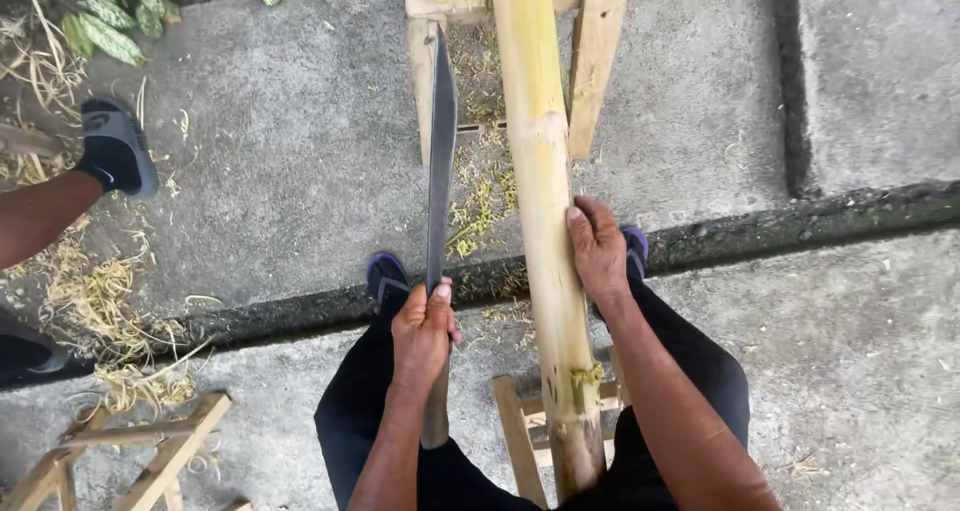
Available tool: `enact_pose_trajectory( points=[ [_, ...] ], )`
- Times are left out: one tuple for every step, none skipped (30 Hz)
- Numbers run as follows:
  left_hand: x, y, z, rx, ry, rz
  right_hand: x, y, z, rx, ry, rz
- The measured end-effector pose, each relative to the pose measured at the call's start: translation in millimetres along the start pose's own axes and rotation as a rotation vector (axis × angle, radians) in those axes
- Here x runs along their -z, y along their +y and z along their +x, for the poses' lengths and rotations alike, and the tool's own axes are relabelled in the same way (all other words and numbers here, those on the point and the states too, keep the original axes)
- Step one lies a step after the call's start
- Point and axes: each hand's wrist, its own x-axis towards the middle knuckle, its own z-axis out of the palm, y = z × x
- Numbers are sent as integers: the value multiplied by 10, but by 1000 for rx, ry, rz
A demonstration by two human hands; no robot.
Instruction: Scraping the outer layer of a long bamboo pole using a large machete tool while seated.
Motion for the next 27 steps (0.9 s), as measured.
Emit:
enact_pose_trajectory(
  points=[
    [1,26,-3,-19,15,45,44,32,-76,-12,-31,-46],
    [-29,63,-54,-21,14,44,81,108,-153,-9,-29,-47],
    [-61,95,-103,-9,34,147,120,188,-228,-84,-68,-76],
    [-95,141,-136,0,53,251,160,259,-290,-158,-104,-103],
    [-124,160,-177,-5,49,250,206,332,-334,-155,-98,-103],
    [-144,170,-221,38,38,308,243,418,-393,-34,-70,-139],
    [-162,175,-256,82,27,366,272,509,-445,87,-41,-176],
    [-153,134,-285,84,28,366,363,287,-485,85,-43,-176],
    [-141,92,-307,-86,20,655,448,66,-518,182,39,-274],
    [-127,49,-346,-255,10,942,534,-155,-559,278,116,-371],
    [-115,34,-403,-247,12,942,639,-321,-615,274,108,-371],
    [-113,43,-395,-433,17,969,741,-501,-622,461,158,-546],
    [-113,57,-385,-620,22,990,846,-685,-627,647,205,-722],
    [-95,41,-329,-635,25,989,897,-700,-558,655,218,-720],
    [-82,24,-258,-640,-6,1087,947,-711,-475,724,133,-859],
    [-33,-29,-250,-627,-51,1192,981,-682,-469,771,31,-996],
    [-14,-20,-227,-626,-60,1199,1010,-530,-494,760,33,-992],
    [-15,-20,-201,-642,-99,1245,1054,-380,-512,733,-78,-988],
    [-13,-19,-162,-658,-138,1292,1091,-230,-521,704,-188,-980],
    [-33,34,-144,-656,-139,1288,1099,-182,-527,704,-191,-984],
    [-53,83,-113,-656,-179,1286,1100,-128,-521,688,-179,-976],
    [-58,100,-138,-641,-230,1284,1106,-52,-580,661,-182,-968],
    [-62,108,-27,-624,-240,1279,1101,-54,-505,649,-198,-971],
    [-76,135,121,-660,-270,1337,1096,-61,-399,640,-165,-992],
    [-96,158,266,-698,-300,1394,1096,-64,-295,630,-133,-1013],
    [-182,341,424,-675,-317,1393,1095,-109,-98,613,-154,-1011],
    [-271,519,579,-499,-393,1509,1099,-150,90,603,-160,-998]
  ],
)
